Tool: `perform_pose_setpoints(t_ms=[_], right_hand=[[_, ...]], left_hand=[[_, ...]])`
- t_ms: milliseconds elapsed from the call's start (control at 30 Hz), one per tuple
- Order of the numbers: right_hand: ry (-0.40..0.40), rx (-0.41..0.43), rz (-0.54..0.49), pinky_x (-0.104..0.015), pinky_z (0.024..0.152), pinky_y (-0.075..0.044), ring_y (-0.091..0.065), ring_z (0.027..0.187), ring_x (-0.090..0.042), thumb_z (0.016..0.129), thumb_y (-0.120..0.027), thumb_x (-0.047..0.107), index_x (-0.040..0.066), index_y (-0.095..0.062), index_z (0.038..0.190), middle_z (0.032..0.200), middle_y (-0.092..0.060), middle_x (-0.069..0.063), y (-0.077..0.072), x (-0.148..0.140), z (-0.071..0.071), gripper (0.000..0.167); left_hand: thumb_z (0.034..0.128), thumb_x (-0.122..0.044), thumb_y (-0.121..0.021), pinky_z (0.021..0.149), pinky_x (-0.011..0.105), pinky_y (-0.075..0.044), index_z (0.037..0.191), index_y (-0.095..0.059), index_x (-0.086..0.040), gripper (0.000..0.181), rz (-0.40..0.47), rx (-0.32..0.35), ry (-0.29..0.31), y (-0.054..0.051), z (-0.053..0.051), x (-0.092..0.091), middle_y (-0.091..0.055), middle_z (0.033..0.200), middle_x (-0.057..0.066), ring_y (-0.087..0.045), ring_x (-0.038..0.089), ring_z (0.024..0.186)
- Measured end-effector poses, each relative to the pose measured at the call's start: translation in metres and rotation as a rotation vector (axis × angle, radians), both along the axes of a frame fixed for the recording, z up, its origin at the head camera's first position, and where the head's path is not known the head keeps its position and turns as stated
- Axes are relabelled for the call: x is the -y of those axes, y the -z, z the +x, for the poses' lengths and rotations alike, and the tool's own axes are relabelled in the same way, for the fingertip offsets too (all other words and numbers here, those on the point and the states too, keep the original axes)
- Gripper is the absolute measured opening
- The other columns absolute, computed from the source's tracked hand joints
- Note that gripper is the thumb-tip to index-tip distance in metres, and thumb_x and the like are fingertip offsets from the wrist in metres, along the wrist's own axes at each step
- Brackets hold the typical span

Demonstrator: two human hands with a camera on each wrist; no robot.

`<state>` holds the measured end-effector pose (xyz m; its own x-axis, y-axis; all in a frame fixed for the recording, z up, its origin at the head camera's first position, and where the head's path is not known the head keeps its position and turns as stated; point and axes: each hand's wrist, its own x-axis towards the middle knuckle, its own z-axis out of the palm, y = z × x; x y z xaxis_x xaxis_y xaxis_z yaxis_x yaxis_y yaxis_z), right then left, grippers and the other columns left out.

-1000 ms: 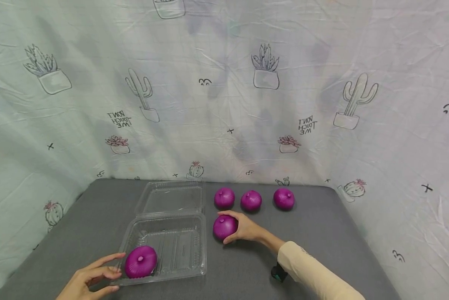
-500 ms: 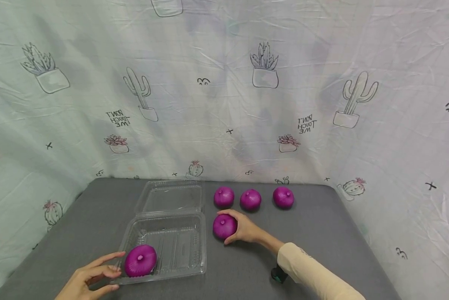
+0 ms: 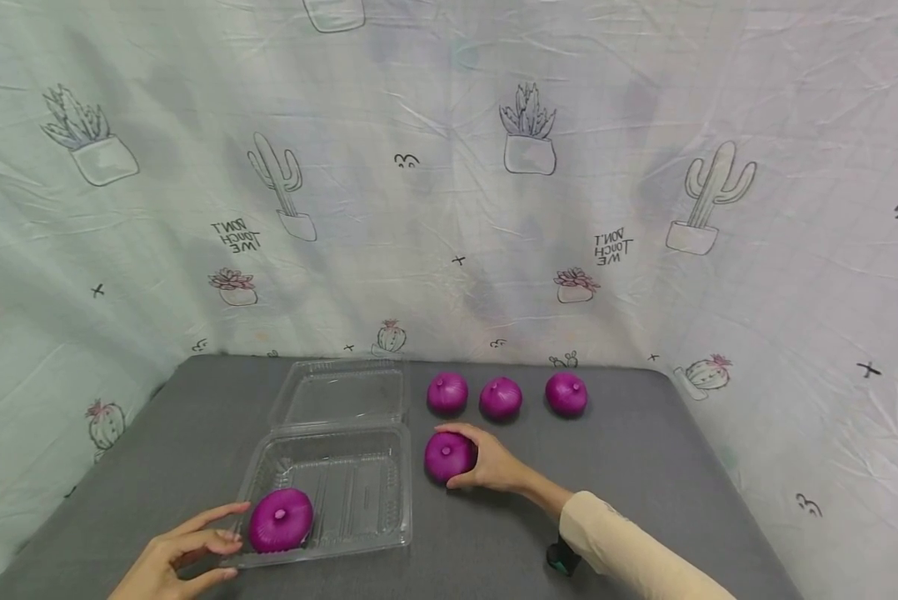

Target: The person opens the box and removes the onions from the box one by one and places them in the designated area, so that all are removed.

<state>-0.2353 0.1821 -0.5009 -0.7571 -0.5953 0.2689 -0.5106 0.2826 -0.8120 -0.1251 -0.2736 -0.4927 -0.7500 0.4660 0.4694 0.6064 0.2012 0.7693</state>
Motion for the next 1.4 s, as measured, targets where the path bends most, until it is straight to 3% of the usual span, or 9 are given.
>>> perform_pose_setpoints(t_ms=[200, 467, 733, 967, 1067, 1267, 1400], right_hand=[[0.010, -0.008, -0.019, -0.031, 0.098, -0.044, -0.049, 0.121, -0.022, 0.072, -0.085, 0.010, -0.003, -0.044, 0.137, 0.135, -0.052, -0.013, 0.002, 0.000, -0.003, 0.079], [-0.014, 0.083, -0.055, -0.028, 0.087, -0.052, -0.049, 0.117, -0.016, 0.071, -0.085, 0.007, -0.002, -0.039, 0.142, 0.138, -0.048, -0.014, 0.004, -0.004, -0.004, 0.085], [-0.047, 0.060, -0.066, -0.025, 0.100, -0.042, -0.046, 0.124, -0.016, 0.071, -0.085, 0.008, -0.006, -0.037, 0.141, 0.140, -0.045, -0.023, 0.003, -0.005, -0.005, 0.086], [-0.072, 0.099, -0.089, -0.024, 0.091, -0.049, -0.048, 0.120, -0.011, 0.070, -0.085, 0.007, -0.007, -0.034, 0.142, 0.141, -0.040, -0.028, 0.002, -0.007, -0.006, 0.089], [-0.070, 0.107, -0.104, -0.023, 0.093, -0.048, -0.048, 0.122, -0.016, 0.070, -0.085, 0.006, -0.008, -0.034, 0.142, 0.142, -0.039, -0.029, 0.001, -0.009, -0.006, 0.089], [-0.047, 0.104, -0.115, -0.023, 0.101, -0.041, -0.043, 0.128, -0.039, 0.071, -0.085, 0.006, -0.010, -0.035, 0.141, 0.143, -0.038, -0.030, -0.002, -0.014, -0.005, 0.087], [-0.032, 0.096, -0.117, -0.030, 0.104, -0.040, -0.035, 0.133, -0.044, 0.072, -0.084, 0.005, -0.010, -0.035, 0.141, 0.144, -0.036, -0.031, -0.002, -0.019, -0.005, 0.085]], left_hand=[[0.0724, 0.012, -0.076, 0.072, 0.023, -0.057, 0.100, -0.068, -0.001, 0.032, 0.003, -0.008, 0.005, 0.000, 0.000, 0.001, -0.053, 0.134, 0.000, -0.065, 0.010, 0.094], [0.0718, 0.013, -0.076, 0.073, 0.023, -0.057, 0.101, -0.068, -0.002, 0.034, 0.010, -0.013, 0.007, 0.001, -0.001, 0.001, -0.054, 0.133, 0.001, -0.065, 0.010, 0.095], [0.0717, 0.015, -0.075, 0.075, 0.022, -0.057, 0.100, -0.068, -0.001, 0.033, 0.017, -0.016, 0.012, 0.001, 0.000, 0.000, -0.054, 0.133, 0.002, -0.064, 0.010, 0.096], [0.0723, 0.012, -0.076, 0.074, 0.023, -0.057, 0.099, -0.069, -0.003, 0.032, 0.000, -0.006, -0.013, -0.001, 0.001, -0.001, -0.055, 0.132, 0.000, -0.064, 0.009, 0.095], [0.0724, 0.013, -0.075, 0.074, 0.023, -0.057, 0.100, -0.068, -0.002, 0.032, 0.006, -0.008, -0.001, 0.000, 0.001, -0.001, -0.054, 0.133, 0.001, -0.064, 0.009, 0.095], [0.0711, 0.016, -0.074, 0.075, 0.021, -0.056, 0.102, -0.067, 0.001, 0.035, 0.033, -0.027, 0.037, 0.003, -0.002, 0.001, -0.053, 0.135, 0.003, -0.064, 0.010, 0.096], [0.0706, 0.018, -0.074, 0.075, 0.021, -0.056, 0.103, -0.067, 0.002, 0.037, 0.048, -0.038, 0.057, 0.005, -0.002, 0.002, -0.052, 0.136, 0.005, -0.064, 0.010, 0.097]])
